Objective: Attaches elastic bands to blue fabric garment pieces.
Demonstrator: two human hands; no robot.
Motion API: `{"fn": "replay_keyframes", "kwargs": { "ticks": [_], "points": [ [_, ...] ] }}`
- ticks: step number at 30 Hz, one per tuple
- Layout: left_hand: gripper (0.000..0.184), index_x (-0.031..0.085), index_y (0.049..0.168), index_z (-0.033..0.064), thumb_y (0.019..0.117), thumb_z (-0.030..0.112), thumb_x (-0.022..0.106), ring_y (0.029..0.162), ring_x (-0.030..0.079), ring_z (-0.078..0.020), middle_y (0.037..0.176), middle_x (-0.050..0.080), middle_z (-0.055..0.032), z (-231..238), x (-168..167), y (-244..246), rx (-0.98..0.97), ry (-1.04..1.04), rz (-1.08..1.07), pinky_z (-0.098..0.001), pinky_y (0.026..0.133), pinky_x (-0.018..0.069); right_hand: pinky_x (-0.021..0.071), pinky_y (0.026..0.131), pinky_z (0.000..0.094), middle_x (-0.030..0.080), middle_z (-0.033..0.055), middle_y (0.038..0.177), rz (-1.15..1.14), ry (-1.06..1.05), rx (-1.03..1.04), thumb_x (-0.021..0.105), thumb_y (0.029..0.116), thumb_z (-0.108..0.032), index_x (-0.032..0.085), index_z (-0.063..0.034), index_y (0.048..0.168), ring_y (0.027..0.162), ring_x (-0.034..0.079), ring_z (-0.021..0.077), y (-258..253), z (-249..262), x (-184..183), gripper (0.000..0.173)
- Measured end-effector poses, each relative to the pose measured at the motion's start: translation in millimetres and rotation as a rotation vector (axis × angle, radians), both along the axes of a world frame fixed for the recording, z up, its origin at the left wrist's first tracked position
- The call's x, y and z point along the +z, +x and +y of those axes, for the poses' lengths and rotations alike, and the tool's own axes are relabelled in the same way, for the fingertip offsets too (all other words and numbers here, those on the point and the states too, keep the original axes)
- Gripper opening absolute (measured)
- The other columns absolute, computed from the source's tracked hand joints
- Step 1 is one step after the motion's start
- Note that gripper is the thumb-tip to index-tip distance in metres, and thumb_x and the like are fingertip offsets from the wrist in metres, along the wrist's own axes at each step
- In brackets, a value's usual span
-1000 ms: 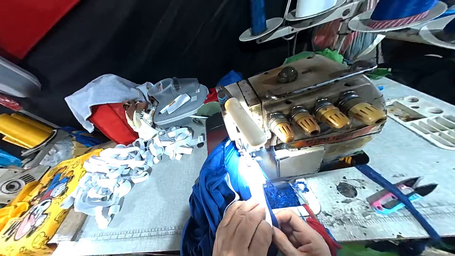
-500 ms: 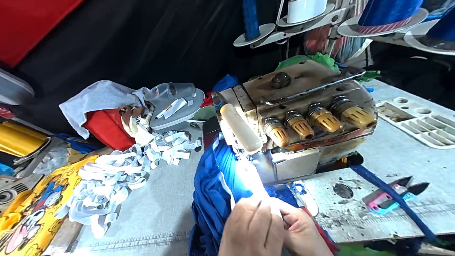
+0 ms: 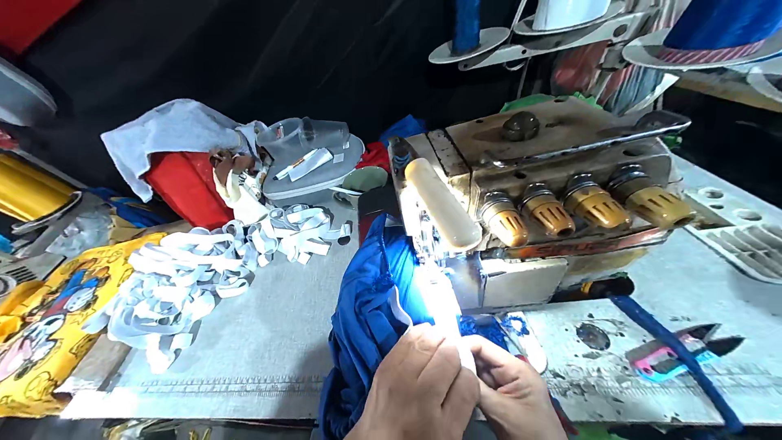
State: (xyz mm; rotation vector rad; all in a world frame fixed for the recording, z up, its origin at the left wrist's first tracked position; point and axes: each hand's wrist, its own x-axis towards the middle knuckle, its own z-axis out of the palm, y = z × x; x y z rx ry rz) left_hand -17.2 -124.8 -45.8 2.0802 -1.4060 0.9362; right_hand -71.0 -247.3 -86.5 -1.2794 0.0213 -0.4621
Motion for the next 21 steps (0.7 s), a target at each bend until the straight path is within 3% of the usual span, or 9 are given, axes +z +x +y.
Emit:
{"fn": "replay_keyframes", "kwargs": {
  "ticks": [6, 9, 11, 12, 14, 16, 18, 19, 21],
  "points": [
    [0.017, 0.071, 0.089, 0.0059, 0.0921, -0.001, 0.056, 0.090, 0.071, -0.0207, 0.088, 0.073, -0.0080, -11.2, 1.3, 14.4, 0.114, -0.013, -0.020, -0.0319, 0.090, 0.0535, 0.0558, 0.069, 0.0132, 0.072, -0.0142, 0.083, -0.016, -0.024, 0.001, 0.065, 0.0895, 0.002, 0.071, -0.0082, 0.097, 0.073, 0.065, -0.0075, 11.0, -3.9, -5.8, 0.014],
    [0.015, 0.065, 0.111, 0.0149, 0.1016, 0.021, 0.056, 0.122, 0.063, -0.0213, 0.117, 0.070, -0.0084, 4.3, -9.3, 6.8, 0.169, -0.010, 0.057, -0.0508, 0.114, 0.0354, 0.0580, 0.076, 0.0147, 0.074, -0.0109, 0.087, -0.049, -0.106, -0.057, 0.068, 0.0889, -0.001, 0.074, -0.0063, 0.094, 0.080, 0.067, -0.0060, 11.9, -6.3, -17.2, 0.009],
    [0.037, 0.057, 0.131, 0.0232, 0.1062, 0.049, 0.045, 0.145, 0.041, -0.0204, 0.144, 0.054, -0.0059, 27.2, -17.9, 4.8, 0.233, -0.075, 0.158, -0.0541, 0.122, 0.0194, 0.0591, 0.079, 0.0170, 0.075, -0.0086, 0.091, -0.076, -0.132, -0.066, 0.072, 0.0902, -0.006, 0.076, -0.0070, 0.095, 0.085, 0.069, -0.0036, 11.1, -8.6, -25.2, 0.006],
    [0.046, 0.055, 0.134, 0.0223, 0.1064, 0.055, 0.039, 0.149, 0.036, -0.0223, 0.151, 0.049, -0.0069, 40.9, -22.6, 7.6, 0.290, -0.131, 0.216, -0.0561, 0.122, 0.0199, 0.0590, 0.081, 0.0174, 0.074, -0.0083, 0.092, -0.082, -0.139, -0.069, 0.072, 0.0902, -0.007, 0.076, -0.0073, 0.096, 0.086, 0.069, -0.0030, 10.8, -8.8, -26.3, 0.007],
    [0.060, 0.053, 0.141, 0.0063, 0.1076, 0.053, 0.035, 0.145, 0.041, -0.0349, 0.152, 0.048, -0.0193, 68.2, -36.5, 15.5, 0.405, -0.228, 0.387, -0.0631, 0.116, 0.0290, 0.0580, 0.083, 0.0174, 0.073, -0.0069, 0.093, -0.068, -0.142, -0.083, 0.072, 0.0896, -0.003, 0.074, -0.0040, 0.096, 0.088, 0.068, -0.0025, 8.5, -6.9, -21.3, 0.007],
    [0.066, 0.046, 0.147, -0.0062, 0.1037, 0.044, 0.048, 0.138, 0.048, -0.0440, 0.146, 0.052, -0.0263, 85.9, -49.2, 16.4, 0.430, -0.199, 0.604, -0.0718, 0.112, 0.0301, 0.0580, 0.083, 0.0171, 0.074, -0.0058, 0.093, -0.045, -0.151, -0.097, 0.070, 0.0881, 0.003, 0.071, 0.0014, 0.097, 0.088, 0.068, -0.0035, 6.8, -4.2, -12.7, 0.009],
    [0.059, 0.051, 0.140, -0.0131, 0.0957, 0.022, 0.065, 0.133, 0.052, -0.0492, 0.138, 0.059, -0.0303, 89.3, -53.1, 4.6, 0.319, -0.138, 0.741, -0.0737, 0.113, 0.0262, 0.0588, 0.082, 0.0183, 0.074, -0.0069, 0.094, -0.038, -0.165, -0.047, 0.068, 0.0880, 0.005, 0.067, 0.0001, 0.102, 0.087, 0.069, -0.0029, 6.5, -5.4, -13.9, 0.015],
    [0.049, 0.059, 0.132, -0.0125, 0.0922, 0.015, 0.069, 0.128, 0.057, -0.0475, 0.129, 0.064, -0.0296, 90.1, -55.2, 0.1, 0.270, -0.152, 0.735, -0.0686, 0.112, 0.0332, 0.0592, 0.082, 0.0186, 0.074, -0.0079, 0.095, -0.025, -0.151, -0.015, 0.068, 0.0878, 0.006, 0.067, -0.0018, 0.104, 0.086, 0.069, -0.0021, 6.5, -6.7, -15.4, 0.018],
    [0.034, 0.069, 0.121, -0.0023, 0.0886, 0.009, 0.070, 0.109, 0.066, -0.0230, 0.113, 0.069, -0.0158, 103.0, -55.9, 4.0, 0.218, -0.332, 0.707, -0.0395, 0.098, 0.0540, 0.0595, 0.079, 0.0185, 0.075, -0.0064, 0.094, 0.017, -0.110, 0.006, 0.068, 0.0868, 0.009, 0.067, -0.0006, 0.105, 0.084, 0.070, -0.0004, 5.8, -7.2, -10.3, 0.021]
  ]
}}
